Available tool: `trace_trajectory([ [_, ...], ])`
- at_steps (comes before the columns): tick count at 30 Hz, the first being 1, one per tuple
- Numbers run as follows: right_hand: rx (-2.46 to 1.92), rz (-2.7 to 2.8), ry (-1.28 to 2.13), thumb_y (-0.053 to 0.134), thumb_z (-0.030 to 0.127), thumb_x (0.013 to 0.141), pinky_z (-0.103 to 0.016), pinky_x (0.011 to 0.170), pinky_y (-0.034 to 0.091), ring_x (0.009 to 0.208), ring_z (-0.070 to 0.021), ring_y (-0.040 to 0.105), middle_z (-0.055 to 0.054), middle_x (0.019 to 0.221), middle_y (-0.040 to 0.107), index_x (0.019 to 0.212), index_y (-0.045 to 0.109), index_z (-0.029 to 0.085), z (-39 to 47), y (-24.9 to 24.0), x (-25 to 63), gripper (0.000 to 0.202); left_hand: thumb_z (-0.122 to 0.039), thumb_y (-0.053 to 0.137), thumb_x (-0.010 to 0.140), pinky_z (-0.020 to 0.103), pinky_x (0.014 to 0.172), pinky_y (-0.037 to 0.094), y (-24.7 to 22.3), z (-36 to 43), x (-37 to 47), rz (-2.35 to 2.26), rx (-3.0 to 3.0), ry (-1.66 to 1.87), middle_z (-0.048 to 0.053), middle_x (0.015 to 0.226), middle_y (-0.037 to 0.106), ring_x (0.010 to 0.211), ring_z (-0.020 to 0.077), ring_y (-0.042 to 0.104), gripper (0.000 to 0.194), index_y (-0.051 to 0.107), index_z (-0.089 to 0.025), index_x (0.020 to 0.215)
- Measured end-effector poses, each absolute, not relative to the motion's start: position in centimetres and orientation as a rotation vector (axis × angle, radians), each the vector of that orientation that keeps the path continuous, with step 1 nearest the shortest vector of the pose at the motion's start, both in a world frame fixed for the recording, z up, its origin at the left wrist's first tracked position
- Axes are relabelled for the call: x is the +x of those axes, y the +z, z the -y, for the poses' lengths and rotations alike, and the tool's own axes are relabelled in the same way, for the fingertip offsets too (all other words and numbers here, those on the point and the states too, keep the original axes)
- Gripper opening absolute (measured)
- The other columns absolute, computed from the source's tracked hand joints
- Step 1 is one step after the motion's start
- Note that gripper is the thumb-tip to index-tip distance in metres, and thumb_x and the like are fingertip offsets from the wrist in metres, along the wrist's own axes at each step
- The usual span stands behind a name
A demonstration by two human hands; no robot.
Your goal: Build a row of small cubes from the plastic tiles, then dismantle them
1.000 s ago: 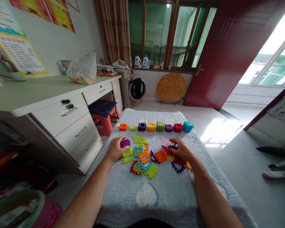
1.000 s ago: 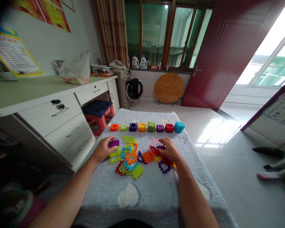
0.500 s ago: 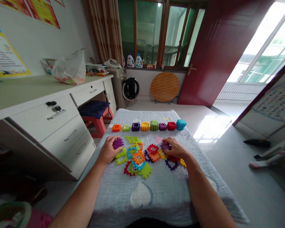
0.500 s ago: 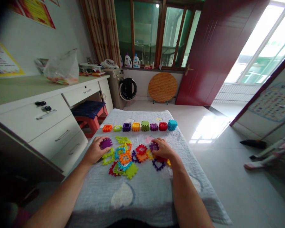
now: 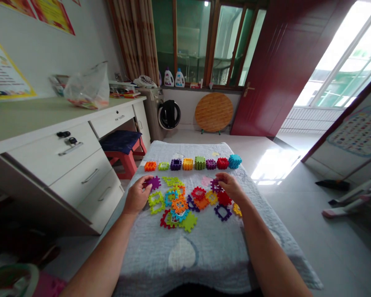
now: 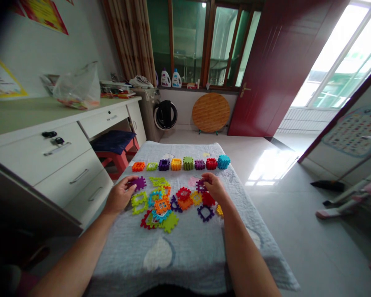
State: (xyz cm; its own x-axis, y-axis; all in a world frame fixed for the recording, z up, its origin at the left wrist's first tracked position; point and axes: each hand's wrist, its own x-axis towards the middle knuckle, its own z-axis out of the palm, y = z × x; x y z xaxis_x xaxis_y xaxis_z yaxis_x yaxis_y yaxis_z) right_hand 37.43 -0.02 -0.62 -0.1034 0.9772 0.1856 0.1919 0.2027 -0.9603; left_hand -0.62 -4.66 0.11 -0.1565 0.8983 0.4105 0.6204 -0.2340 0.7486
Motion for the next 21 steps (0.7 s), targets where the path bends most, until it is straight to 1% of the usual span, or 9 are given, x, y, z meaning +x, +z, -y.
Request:
trace_trajectory([
  [3,-1.191,1.446,0.988,0.058,0.027,0.064,-0.030,0.066,0.049,0.070,-0.0143,0.060,-0.002,0.083,0.064,0.096,0.059,0.018,0.4,0.3,37.1,0.032,-0.033,0.052,0.080,0.034,0.084,0.053,0.1,4.7,-0.7,-1.707,1.747,1.350,0.005,0.104,0.069,0.082,0.0187,0.067,0.034,0.061,-0.019,0.109],
  [7,-1.170,1.417,1.048,0.058,0.030,0.067,-0.033,0.067,0.051,0.070,-0.0138,0.060,-0.001,0.086,0.063,0.102,0.058,0.019,0.9,1.0,36.7,0.036,-0.033,0.052,0.080,0.033,0.081,0.054,0.2,4.7,-0.7,-1.702,1.693,1.342,0.005,0.103,0.070,0.082,0.0194,0.068,0.035,0.062,-0.019,0.110],
  [10,-1.180,1.461,1.001,0.058,0.030,0.066,-0.031,0.067,0.051,0.069,-0.0130,0.059,0.000,0.084,0.062,0.100,0.059,0.019,0.9,0.9,36.4,0.035,-0.033,0.052,0.080,0.033,0.081,0.054,0.3,4.7,-0.6,-1.671,1.645,1.347,0.005,0.104,0.070,0.083,0.0198,0.069,0.036,0.062,-0.019,0.111],
  [12,-1.189,1.487,0.941,0.059,0.030,0.065,-0.031,0.067,0.050,0.067,-0.0129,0.058,0.000,0.081,0.062,0.096,0.060,0.019,0.8,0.8,36.3,0.033,-0.033,0.053,0.080,0.034,0.083,0.054,0.3,4.7,-0.4,-1.645,1.615,1.364,0.007,0.107,0.070,0.088,0.0208,0.068,0.037,0.062,-0.018,0.113],
  [14,-1.197,1.463,0.926,0.061,0.032,0.065,-0.031,0.065,0.050,0.065,-0.0128,0.057,-0.001,0.080,0.063,0.095,0.061,0.019,0.7,0.6,36.2,0.032,-0.033,0.054,0.079,0.036,0.088,0.053,0.2,4.6,-0.4,-1.625,1.601,1.390,0.009,0.110,0.069,0.098,0.0224,0.067,0.039,0.061,-0.017,0.114],
  [16,-1.191,1.392,0.946,0.063,0.035,0.067,-0.031,0.064,0.051,0.064,-0.0128,0.059,-0.001,0.082,0.063,0.096,0.060,0.019,0.6,0.5,36.1,0.034,-0.033,0.056,0.078,0.037,0.092,0.052,0.2,4.6,-0.3,-1.606,1.590,1.418,0.010,0.113,0.068,0.105,0.0235,0.064,0.041,0.061,-0.016,0.114],
  [19,-1.171,1.302,0.959,0.066,0.041,0.068,-0.033,0.064,0.054,0.065,-0.0137,0.061,-0.001,0.086,0.062,0.098,0.058,0.019,0.4,0.3,36.0,0.038,-0.035,0.058,0.078,0.038,0.093,0.051,0.2,4.5,-0.3,-1.574,1.564,1.443,0.011,0.113,0.067,0.107,0.0237,0.063,0.041,0.061,-0.015,0.114],
  [21,-1.198,1.330,0.940,0.066,0.044,0.068,-0.035,0.066,0.055,0.066,-0.0152,0.062,-0.002,0.084,0.063,0.097,0.059,0.019,0.2,0.2,36.2,0.039,-0.036,0.059,0.078,0.037,0.092,0.052,0.2,4.5,-0.2,-1.558,1.552,1.454,0.010,0.112,0.068,0.106,0.0237,0.063,0.041,0.061,-0.015,0.113],
])
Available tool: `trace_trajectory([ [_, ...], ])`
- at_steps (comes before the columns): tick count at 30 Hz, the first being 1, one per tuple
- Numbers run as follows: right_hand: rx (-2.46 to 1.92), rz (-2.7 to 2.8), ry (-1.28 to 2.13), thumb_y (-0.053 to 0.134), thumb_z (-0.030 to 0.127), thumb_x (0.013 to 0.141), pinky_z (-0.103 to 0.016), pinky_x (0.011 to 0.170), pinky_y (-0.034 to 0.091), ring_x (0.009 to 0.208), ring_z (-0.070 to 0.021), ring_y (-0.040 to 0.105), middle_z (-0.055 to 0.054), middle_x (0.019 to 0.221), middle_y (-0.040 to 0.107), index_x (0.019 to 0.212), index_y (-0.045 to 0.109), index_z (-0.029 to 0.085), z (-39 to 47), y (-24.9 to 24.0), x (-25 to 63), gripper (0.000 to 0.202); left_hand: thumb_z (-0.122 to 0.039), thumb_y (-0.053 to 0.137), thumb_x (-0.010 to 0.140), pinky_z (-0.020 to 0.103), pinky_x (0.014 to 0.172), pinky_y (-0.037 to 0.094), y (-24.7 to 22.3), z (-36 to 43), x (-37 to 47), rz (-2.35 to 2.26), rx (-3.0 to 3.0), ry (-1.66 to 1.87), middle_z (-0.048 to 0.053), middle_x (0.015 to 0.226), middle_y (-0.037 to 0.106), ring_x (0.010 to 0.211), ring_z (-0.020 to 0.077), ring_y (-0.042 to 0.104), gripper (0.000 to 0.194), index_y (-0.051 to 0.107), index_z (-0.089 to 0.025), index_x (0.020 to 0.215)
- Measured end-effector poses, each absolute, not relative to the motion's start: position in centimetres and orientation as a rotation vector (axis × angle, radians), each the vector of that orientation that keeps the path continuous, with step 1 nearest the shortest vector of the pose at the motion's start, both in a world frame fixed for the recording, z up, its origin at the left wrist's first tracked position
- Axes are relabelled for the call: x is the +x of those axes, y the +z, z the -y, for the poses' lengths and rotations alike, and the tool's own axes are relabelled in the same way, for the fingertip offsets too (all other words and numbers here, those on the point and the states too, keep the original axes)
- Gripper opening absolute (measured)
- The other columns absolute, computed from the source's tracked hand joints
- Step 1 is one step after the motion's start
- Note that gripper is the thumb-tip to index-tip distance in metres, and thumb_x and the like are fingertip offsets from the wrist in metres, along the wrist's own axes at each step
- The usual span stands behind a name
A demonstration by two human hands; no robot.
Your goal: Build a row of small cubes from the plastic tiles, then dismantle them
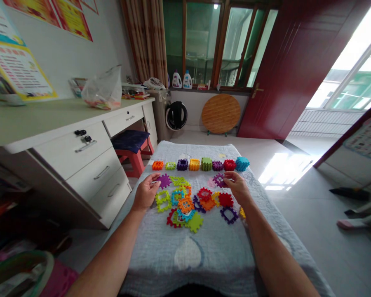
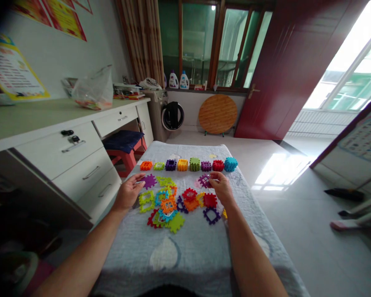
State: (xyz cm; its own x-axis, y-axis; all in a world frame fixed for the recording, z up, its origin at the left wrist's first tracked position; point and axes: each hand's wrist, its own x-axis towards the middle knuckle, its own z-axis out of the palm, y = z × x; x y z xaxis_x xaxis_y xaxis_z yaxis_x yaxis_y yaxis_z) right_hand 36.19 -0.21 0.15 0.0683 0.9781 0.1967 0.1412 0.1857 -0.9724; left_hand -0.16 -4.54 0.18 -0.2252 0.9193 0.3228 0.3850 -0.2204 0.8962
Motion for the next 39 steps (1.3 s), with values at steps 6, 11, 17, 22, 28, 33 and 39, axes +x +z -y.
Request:
trace_trajectory([
  [6,-1.420,1.733,0.421,0.058,0.029,0.073,-0.044,0.093,0.045,0.097,-0.0234,0.060,-0.007,0.102,0.066,0.095,0.066,0.021,0.0,0.0,37.6,0.024,-0.038,0.060,0.077,0.036,0.090,0.053,0.0,4.6,0.3,-1.518,1.560,1.432,0.009,0.111,0.068,0.107,0.0241,0.063,0.042,0.060,-0.016,0.113],
  [11,-1.515,1.894,0.242,0.061,0.031,0.074,-0.045,0.096,0.041,0.106,-0.0266,0.056,-0.009,0.110,0.064,0.106,0.065,0.021,0.2,-0.2,37.5,0.034,-0.039,0.063,0.076,0.038,0.092,0.052,-0.3,4.4,0.5,-1.485,1.540,1.443,0.009,0.110,0.067,0.107,0.0234,0.063,0.044,0.059,-0.016,0.113],
  [17,-1.645,2.017,0.233,0.068,0.035,0.069,-0.042,0.093,0.041,0.101,-0.0271,0.056,-0.011,0.106,0.064,0.112,0.063,0.018,0.1,-0.6,36.1,0.047,-0.043,0.065,0.073,0.033,0.073,0.058,0.7,4.4,2.5,-1.377,1.346,1.429,0.008,0.107,0.066,0.093,0.0213,0.066,0.051,0.057,-0.016,0.115],
  [22,-1.537,1.999,0.262,0.062,0.019,0.064,-0.044,0.094,0.040,0.101,-0.0269,0.056,-0.012,0.109,0.062,0.117,0.059,0.016,0.1,0.1,35.8,0.053,-0.037,0.068,0.070,0.031,0.068,0.057,3.0,4.8,5.3,-1.265,1.290,1.319,0.006,0.101,0.065,0.081,0.0173,0.066,0.051,0.056,-0.016,0.115],
  [28,-1.055,2.051,0.399,0.056,0.013,0.067,-0.044,0.099,0.039,0.112,-0.0251,0.050,-0.007,0.122,0.057,0.128,0.049,0.023,2.8,4.5,32.0,0.062,-0.031,0.068,0.069,0.030,0.066,0.056,4.7,4.9,8.0,-1.180,1.286,1.169,0.005,0.092,0.067,0.073,0.0155,0.067,0.046,0.057,-0.017,0.111],
  [33,-0.900,2.263,0.376,0.055,0.008,0.066,-0.044,0.096,0.039,0.111,-0.0263,0.048,-0.007,0.122,0.058,0.131,0.047,0.026,4.6,7.0,28.3,0.069,-0.031,0.068,0.071,0.029,0.064,0.055,5.4,5.5,9.6,-1.045,1.178,1.162,0.006,0.095,0.069,0.074,0.0167,0.067,0.041,0.057,-0.018,0.108],
  [39,-0.867,2.370,0.345,0.053,0.004,0.066,-0.042,0.095,0.039,0.111,-0.0246,0.045,-0.005,0.128,0.054,0.138,0.040,0.029,5.2,7.6,27.5,0.077,-0.032,0.064,0.076,0.026,0.065,0.052,5.7,6.3,10.2,-0.946,1.039,1.226,0.003,0.084,0.070,0.068,0.0138,0.066,0.035,0.057,-0.017,0.107],
])
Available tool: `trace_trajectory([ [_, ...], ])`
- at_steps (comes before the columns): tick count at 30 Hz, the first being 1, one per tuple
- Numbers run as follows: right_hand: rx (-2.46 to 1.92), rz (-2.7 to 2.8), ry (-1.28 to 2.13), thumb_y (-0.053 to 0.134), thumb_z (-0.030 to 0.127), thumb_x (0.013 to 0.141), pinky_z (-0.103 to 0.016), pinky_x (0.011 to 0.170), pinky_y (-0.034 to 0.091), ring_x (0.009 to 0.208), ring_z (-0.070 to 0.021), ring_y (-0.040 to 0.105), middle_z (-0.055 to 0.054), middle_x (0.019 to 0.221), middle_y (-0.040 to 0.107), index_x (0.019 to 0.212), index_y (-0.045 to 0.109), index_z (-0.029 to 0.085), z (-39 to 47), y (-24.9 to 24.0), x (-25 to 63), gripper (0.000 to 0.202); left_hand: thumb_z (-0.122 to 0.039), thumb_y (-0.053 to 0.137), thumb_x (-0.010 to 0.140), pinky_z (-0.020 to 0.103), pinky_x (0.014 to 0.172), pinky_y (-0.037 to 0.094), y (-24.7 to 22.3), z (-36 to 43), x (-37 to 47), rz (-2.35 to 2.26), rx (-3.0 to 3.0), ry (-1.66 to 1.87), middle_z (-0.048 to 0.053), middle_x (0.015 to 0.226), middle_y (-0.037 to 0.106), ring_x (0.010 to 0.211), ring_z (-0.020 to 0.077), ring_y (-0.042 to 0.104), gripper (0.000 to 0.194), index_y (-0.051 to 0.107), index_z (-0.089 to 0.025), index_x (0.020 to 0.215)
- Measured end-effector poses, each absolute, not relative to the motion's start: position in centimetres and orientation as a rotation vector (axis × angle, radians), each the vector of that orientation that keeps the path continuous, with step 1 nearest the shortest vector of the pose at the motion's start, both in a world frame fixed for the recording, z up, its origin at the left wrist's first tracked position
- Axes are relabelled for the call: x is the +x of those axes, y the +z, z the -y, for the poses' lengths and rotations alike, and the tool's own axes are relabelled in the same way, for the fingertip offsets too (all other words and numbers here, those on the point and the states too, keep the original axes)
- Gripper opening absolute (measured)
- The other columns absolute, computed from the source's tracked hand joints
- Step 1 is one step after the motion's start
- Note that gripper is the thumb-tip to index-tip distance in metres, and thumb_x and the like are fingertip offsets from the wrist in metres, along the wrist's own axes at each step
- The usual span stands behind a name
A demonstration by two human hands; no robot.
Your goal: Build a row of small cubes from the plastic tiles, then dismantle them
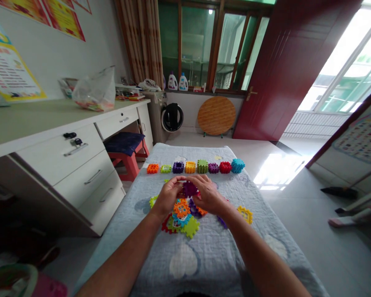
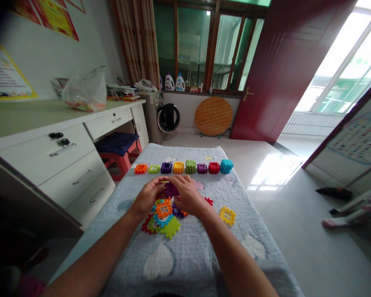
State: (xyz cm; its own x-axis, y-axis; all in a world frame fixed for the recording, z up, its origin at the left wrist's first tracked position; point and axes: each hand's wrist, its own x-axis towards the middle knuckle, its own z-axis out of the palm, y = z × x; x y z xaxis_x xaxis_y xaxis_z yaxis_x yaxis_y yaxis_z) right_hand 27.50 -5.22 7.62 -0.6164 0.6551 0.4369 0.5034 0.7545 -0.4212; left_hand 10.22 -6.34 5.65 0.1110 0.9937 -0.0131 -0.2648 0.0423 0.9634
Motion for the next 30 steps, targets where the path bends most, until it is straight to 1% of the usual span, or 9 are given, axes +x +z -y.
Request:
trace_trajectory([
  [2,-0.868,2.375,0.344,0.052,0.003,0.066,-0.042,0.096,0.038,0.112,-0.0245,0.044,-0.004,0.129,0.054,0.140,0.038,0.031,5.4,7.9,27.4,0.080,-0.033,0.067,0.076,0.027,0.070,0.053,5.6,6.5,10.2,-0.898,1.041,1.242,0.004,0.088,0.070,0.074,0.0151,0.067,0.036,0.058,-0.017,0.106],
  [7,-0.952,2.406,0.331,0.052,0.002,0.066,-0.041,0.094,0.038,0.111,-0.0243,0.043,-0.004,0.127,0.054,0.138,0.041,0.030,5.6,8.1,26.8,0.077,-0.029,0.078,0.065,0.031,0.078,0.053,4.6,6.4,10.1,-0.883,1.071,1.308,0.007,0.098,0.070,0.088,0.0194,0.067,0.045,0.059,-0.017,0.104],
  [12,-1.078,2.447,0.231,0.064,0.018,0.070,-0.042,0.093,0.037,0.112,-0.0266,0.041,-0.009,0.131,0.048,0.135,0.041,0.023,5.4,7.5,26.2,0.069,-0.027,0.077,0.063,0.032,0.080,0.053,3.2,6.0,9.9,-0.957,1.041,1.354,0.007,0.098,0.069,0.087,0.0188,0.067,0.048,0.058,-0.016,0.106],
  [14,-1.136,2.490,0.181,0.066,0.021,0.071,-0.040,0.091,0.036,0.110,-0.0262,0.041,-0.009,0.124,0.052,0.130,0.046,0.023,5.3,7.5,25.9,0.062,-0.027,0.076,0.065,0.031,0.078,0.054,2.9,6.0,9.8,-0.984,1.055,1.339,0.006,0.097,0.068,0.085,0.0179,0.067,0.048,0.056,-0.016,0.108],
  [17,-1.214,2.558,0.107,0.066,0.023,0.074,-0.038,0.087,0.036,0.104,-0.0247,0.042,-0.007,0.110,0.056,0.117,0.054,0.021,5.1,7.7,25.5,0.045,-0.026,0.073,0.069,0.029,0.076,0.053,2.8,5.9,9.5,-1.001,1.088,1.308,0.006,0.096,0.069,0.083,0.0167,0.067,0.046,0.055,-0.016,0.110],
  [20,-1.242,2.564,0.046,0.065,0.023,0.076,-0.036,0.084,0.036,0.101,-0.0236,0.043,-0.006,0.106,0.056,0.111,0.055,0.021,5.0,7.9,25.1,0.037,-0.027,0.072,0.070,0.029,0.078,0.053,2.8,5.8,9.2,-0.978,1.115,1.307,0.006,0.098,0.069,0.083,0.0164,0.067,0.045,0.055,-0.016,0.111],
  [24,-1.224,2.556,0.009,0.064,0.023,0.076,-0.036,0.083,0.036,0.101,-0.0234,0.043,-0.006,0.106,0.056,0.108,0.055,0.021,5.1,7.9,24.6,0.033,-0.029,0.072,0.071,0.031,0.079,0.053,2.8,5.8,9.1,-0.969,1.123,1.318,0.007,0.101,0.069,0.083,0.0164,0.067,0.046,0.055,-0.017,0.112],
  [27,-1.208,2.581,0.006,0.063,0.023,0.073,-0.036,0.083,0.036,0.099,-0.0236,0.043,-0.007,0.103,0.055,0.104,0.055,0.019,5.0,8.0,24.7,0.032,-0.031,0.072,0.071,0.032,0.079,0.054,2.8,5.9,9.2,-0.945,1.142,1.292,0.008,0.104,0.068,0.083,0.0170,0.067,0.047,0.055,-0.017,0.113],
  [30,-1.185,2.572,0.017,0.065,0.025,0.069,-0.036,0.084,0.035,0.099,-0.0244,0.042,-0.008,0.104,0.054,0.106,0.055,0.019,3.4,8.3,26.4,0.038,-0.032,0.073,0.071,0.034,0.082,0.053,2.9,6.1,9.1,-0.993,1.175,1.292,0.009,0.112,0.065,0.090,0.0193,0.066,0.049,0.055,-0.018,0.114],
])
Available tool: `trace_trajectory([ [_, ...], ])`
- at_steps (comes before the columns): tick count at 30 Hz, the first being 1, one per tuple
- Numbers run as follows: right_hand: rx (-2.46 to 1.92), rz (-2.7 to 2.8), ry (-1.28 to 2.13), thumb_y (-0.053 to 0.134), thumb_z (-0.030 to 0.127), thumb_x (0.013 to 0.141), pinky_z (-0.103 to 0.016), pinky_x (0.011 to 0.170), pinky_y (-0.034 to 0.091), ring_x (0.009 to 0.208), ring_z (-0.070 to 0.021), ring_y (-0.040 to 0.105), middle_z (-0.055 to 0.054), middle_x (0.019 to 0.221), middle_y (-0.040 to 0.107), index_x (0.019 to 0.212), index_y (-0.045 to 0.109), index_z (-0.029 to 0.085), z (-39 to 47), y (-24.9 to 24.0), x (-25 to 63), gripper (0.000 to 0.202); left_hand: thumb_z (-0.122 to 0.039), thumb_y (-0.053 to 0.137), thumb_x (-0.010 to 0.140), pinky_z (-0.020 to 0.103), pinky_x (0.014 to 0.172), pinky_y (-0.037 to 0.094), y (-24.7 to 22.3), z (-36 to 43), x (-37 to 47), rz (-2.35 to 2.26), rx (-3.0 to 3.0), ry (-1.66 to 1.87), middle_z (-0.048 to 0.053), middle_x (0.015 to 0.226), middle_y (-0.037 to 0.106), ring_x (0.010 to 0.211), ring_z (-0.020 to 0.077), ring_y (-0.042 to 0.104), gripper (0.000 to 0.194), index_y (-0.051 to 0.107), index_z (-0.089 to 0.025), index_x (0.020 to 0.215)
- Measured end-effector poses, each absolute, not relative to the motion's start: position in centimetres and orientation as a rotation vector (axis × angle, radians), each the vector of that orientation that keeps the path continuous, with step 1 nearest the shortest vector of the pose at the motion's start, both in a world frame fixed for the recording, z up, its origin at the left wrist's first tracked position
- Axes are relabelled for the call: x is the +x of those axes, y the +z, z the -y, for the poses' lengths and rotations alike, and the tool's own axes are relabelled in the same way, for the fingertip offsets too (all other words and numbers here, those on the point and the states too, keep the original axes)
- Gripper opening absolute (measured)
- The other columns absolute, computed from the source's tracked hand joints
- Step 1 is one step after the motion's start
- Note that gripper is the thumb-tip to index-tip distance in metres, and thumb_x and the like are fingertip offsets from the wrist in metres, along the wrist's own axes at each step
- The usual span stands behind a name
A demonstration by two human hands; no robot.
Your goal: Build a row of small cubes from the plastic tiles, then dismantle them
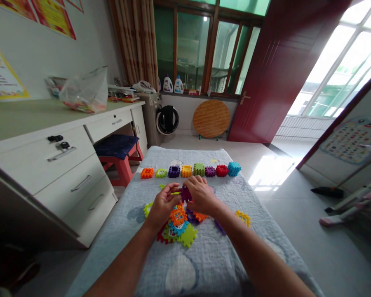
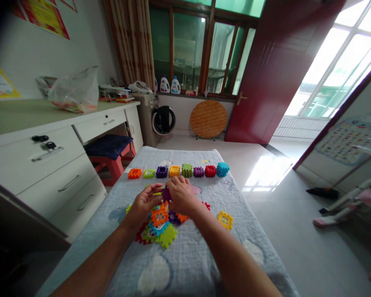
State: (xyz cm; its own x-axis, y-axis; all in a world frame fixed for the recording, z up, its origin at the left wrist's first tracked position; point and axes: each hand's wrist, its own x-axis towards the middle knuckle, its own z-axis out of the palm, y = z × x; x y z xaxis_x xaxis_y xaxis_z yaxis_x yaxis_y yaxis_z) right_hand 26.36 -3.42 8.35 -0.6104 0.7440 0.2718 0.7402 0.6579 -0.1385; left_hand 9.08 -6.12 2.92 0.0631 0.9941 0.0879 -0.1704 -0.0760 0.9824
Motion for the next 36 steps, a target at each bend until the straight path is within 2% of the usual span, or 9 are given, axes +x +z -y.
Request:
trace_trajectory([
  [3,-1.350,2.394,-0.037,0.064,0.024,0.066,-0.038,0.087,0.033,0.104,-0.0262,0.041,-0.008,0.110,0.053,0.112,0.056,0.020,-0.2,8.9,30.0,0.047,-0.035,0.070,0.073,0.035,0.088,0.050,3.0,6.3,8.5,-1.118,1.235,1.367,0.009,0.115,0.062,0.099,0.0205,0.063,0.046,0.056,-0.018,0.113],
  [8,-1.738,2.294,-0.040,0.068,0.027,0.063,-0.039,0.090,0.032,0.109,-0.0294,0.041,-0.009,0.118,0.052,0.113,0.060,0.020,-7.1,9.1,35.8,0.051,-0.036,0.065,0.077,0.036,0.091,0.046,2.3,5.6,7.1,-1.230,1.265,1.527,0.008,0.111,0.062,0.098,0.0195,0.060,0.041,0.056,-0.018,0.113],
  [16,-1.871,2.483,-0.027,0.067,0.026,0.062,-0.041,0.093,0.033,0.111,-0.0296,0.043,-0.008,0.125,0.050,0.116,0.061,0.025,-10.4,7.9,35.9,0.055,-0.033,0.067,0.073,0.035,0.088,0.046,1.5,4.7,5.8,-1.280,1.193,1.602,0.006,0.102,0.064,0.095,0.0195,0.060,0.040,0.058,-0.017,0.109],
  [24,-1.878,2.577,-0.035,0.069,0.030,0.062,-0.044,0.092,0.034,0.112,-0.0328,0.044,-0.010,0.125,0.052,0.117,0.062,0.026,-11.0,7.0,35.5,0.056,-0.031,0.067,0.071,0.035,0.083,0.048,1.4,4.4,5.7,-1.289,1.190,1.593,0.005,0.092,0.065,0.088,0.0191,0.061,0.040,0.059,-0.016,0.107],
  [30,-1.808,2.463,-0.068,0.069,0.030,0.065,-0.043,0.097,0.031,0.117,-0.0320,0.040,-0.011,0.130,0.050,0.132,0.051,0.023,-8.7,8.2,35.6,0.069,-0.032,0.066,0.071,0.033,0.084,0.049,1.5,4.3,5.7,-1.301,1.199,1.594,0.005,0.092,0.065,0.089,0.0186,0.062,0.040,0.059,-0.016,0.107],
  [33,-1.671,2.409,-0.025,0.068,0.030,0.069,-0.041,0.094,0.034,0.114,-0.0307,0.045,-0.011,0.126,0.053,0.128,0.053,0.023,-5.6,8.9,36.3,0.061,-0.034,0.064,0.073,0.034,0.086,0.049,1.5,4.2,5.4,-1.376,1.255,1.585,0.005,0.093,0.065,0.089,0.0192,0.062,0.039,0.059,-0.016,0.107],
  [36,-1.495,2.393,0.135,0.067,0.025,0.072,-0.035,0.087,0.040,0.101,-0.0246,0.054,-0.009,0.113,0.060,0.120,0.058,0.021,-1.7,8.5,37.2,0.050,-0.034,0.061,0.074,0.038,0.089,0.048,1.3,4.1,5.1,-1.536,1.440,1.525,0.006,0.096,0.066,0.091,0.0215,0.062,0.034,0.061,-0.017,0.103],
])
